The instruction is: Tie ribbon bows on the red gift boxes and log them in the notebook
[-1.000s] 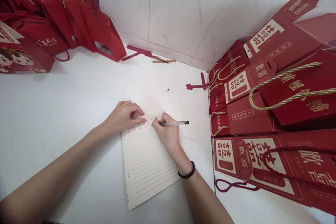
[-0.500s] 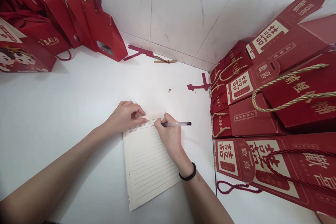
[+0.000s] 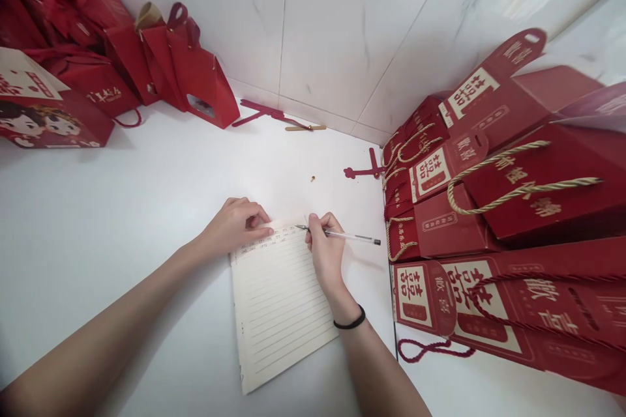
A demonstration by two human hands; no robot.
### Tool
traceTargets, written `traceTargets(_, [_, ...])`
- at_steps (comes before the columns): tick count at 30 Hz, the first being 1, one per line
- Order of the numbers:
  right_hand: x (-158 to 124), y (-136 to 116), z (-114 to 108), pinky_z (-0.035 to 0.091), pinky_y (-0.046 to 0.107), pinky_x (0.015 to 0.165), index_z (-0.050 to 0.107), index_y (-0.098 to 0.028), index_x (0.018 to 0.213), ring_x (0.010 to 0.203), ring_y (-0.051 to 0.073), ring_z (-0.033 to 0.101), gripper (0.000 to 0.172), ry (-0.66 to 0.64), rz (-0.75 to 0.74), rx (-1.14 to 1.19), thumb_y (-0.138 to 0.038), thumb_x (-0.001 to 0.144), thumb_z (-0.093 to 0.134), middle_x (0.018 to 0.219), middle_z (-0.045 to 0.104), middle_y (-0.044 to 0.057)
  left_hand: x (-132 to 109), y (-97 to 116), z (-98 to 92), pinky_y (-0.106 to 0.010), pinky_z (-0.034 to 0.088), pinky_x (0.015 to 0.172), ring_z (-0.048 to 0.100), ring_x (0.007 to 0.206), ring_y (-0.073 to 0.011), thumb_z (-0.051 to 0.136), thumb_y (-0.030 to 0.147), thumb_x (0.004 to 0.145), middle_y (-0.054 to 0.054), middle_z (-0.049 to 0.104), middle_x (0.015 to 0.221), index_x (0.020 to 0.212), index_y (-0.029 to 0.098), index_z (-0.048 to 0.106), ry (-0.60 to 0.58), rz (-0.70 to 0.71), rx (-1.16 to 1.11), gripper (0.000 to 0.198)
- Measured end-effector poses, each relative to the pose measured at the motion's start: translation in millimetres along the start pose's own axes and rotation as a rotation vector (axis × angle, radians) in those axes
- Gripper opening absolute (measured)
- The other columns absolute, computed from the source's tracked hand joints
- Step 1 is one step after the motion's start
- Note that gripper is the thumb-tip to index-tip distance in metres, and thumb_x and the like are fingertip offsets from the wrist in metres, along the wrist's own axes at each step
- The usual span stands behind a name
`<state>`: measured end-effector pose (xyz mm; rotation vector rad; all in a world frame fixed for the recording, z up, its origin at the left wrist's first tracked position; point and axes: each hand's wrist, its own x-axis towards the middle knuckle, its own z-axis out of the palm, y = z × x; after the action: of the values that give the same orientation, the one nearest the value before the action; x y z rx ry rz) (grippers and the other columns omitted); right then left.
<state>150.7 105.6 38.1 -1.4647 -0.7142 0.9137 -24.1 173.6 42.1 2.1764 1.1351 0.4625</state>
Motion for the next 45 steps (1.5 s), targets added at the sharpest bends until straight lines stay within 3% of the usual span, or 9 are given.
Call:
traceTargets(4, [4.6, 0.5, 3.9, 0.018, 0.017, 0.033, 0.041, -0.021, 0.064, 0.038, 0.005, 0.029, 0.037, -0.01, 0.012, 0.066, -0.049, 0.071, 0.063, 0.05, 0.042, -0.007, -0.4, 1.4, -1.3, -0.037, 0.036, 0.087, 0.052, 0.069, -0.0151, 0.055, 0.036, 0.074, 0.004, 0.052, 0.059, 0.069, 0.021, 0.059, 0.02, 0.003, 0.001, 0.017])
traceTargets(12, [9.5, 7.4, 8.4, 0.017, 0.016, 0.029, 0.044, -0.021, 0.07, 0.034, 0.004, 0.026, 0.029, -0.023, -0.081, 0.09, -0.046, 0.07, 0.06, 0.054, 0.045, -0.008, -1.9, -4.2, -1.0, -0.036, 0.04, 0.083, 0.053, 0.065, -0.0162, 0.043, 0.03, 0.079, 0.001, 0.057, 0.059, 0.069, 0.021, 0.062, 0.115, 0.05, -0.052, 0.023])
traceTargets(20, [-4.7, 0.1, 3.8, 0.021, 0.015, 0.03, 0.045, -0.023, 0.082, 0.035, 0.008, 0.036, 0.036, 0.103, -0.239, 0.074, -0.055, 0.072, 0.057, 0.048, 0.044, -0.008, -9.8, -4.7, -3.0, -0.032, 0.042, 0.075, 0.054, 0.067, -0.0177, 0.043, 0.024, 0.078, -0.001, 0.06, 0.062, 0.069, 0.02, 0.062, 0.215, 0.066, -0.108, 0.021])
traceTargets(23, [-27.4, 3.7, -3.1, 0.023, 0.019, 0.027, 0.05, -0.021, 0.087, 0.032, 0.011, 0.038, 0.044, 0.101, -0.286, -0.04, -0.063, 0.073, 0.052, 0.046, 0.049, -0.005, -13.8, -6.4, -3.3, -0.03, 0.043, 0.069, 0.055, 0.066, -0.0173, 0.043, 0.023, 0.078, -0.002, 0.059, 0.062, 0.069, 0.019, 0.061, 0.25, 0.05, -0.151, 0.021])
traceTargets(27, [-70.4, 15.6, -11.4, 0.043, 0.029, 0.041, 0.057, -0.021, 0.089, 0.041, 0.017, 0.05, 0.043, 0.039, -0.424, -0.267, -0.061, 0.082, 0.042, 0.051, 0.056, 0.001, -14.6, -10.6, -4.4, -0.027, 0.041, 0.062, 0.054, 0.063, -0.0159, 0.044, 0.022, 0.076, -0.001, 0.058, 0.062, 0.067, 0.019, 0.06, 0.266, 0.043, -0.237, 0.019])
traceTargets(32, [-120.9, 32.0, -20.5, 0.052, 0.037, 0.063, 0.052, -0.022, 0.109, 0.078, 0.025, 0.063, 0.037, 0.32, -0.696, -0.55, -0.05, 0.085, 0.046, 0.105, 0.061, 0.012, -12.7, -15.4, -5.6, -0.026, 0.037, 0.058, 0.052, 0.059, -0.0149, 0.043, 0.027, 0.075, 0.001, 0.056, 0.06, 0.067, 0.019, 0.057, 0.284, 0.023, -0.369, 0.017])
traceTargets(34, [-132.4, 42.6, -25.8, 0.051, 0.039, 0.07, 0.05, -0.02, 0.109, 0.084, 0.026, 0.062, 0.035, 0.377, -0.809, -0.704, -0.048, 0.089, 0.043, 0.101, 0.061, 0.013, -12.5, -16.8, -5.7, -0.026, 0.036, 0.057, 0.051, 0.058, -0.0146, 0.042, 0.03, 0.075, 0.002, 0.055, 0.06, 0.068, 0.019, 0.056, 0.307, 0.002, -0.427, 0.019])
traceTargets(38, [-142.9, 66.1, -36.9, 0.047, 0.04, 0.069, 0.051, -0.02, 0.105, 0.069, 0.023, 0.06, 0.035, 0.398, -0.898, -0.964, -0.048, 0.093, 0.035, 0.073, 0.058, 0.005, -12.5, -19.4, -6.5, -0.025, 0.034, 0.056, 0.048, 0.057, -0.0141, 0.042, 0.034, 0.073, 0.002, 0.052, 0.058, 0.065, 0.018, 0.055, 0.346, -0.003, -0.525, 0.021])
traceTargets(45, [-150.7, 76.1, -31.7, 0.041, 0.036, 0.067, 0.05, -0.02, 0.095, 0.068, 0.022, 0.057, 0.027, 0.536, -0.906, -1.072, -0.042, 0.094, 0.034, 0.075, 0.058, 0.005, -8.7, -25.6, -9.0, -0.025, 0.035, 0.055, 0.047, 0.056, -0.0147, 0.043, 0.035, 0.071, 0.001, 0.051, 0.055, 0.063, 0.018, 0.054, 0.363, 0.03, -0.571, 0.021])
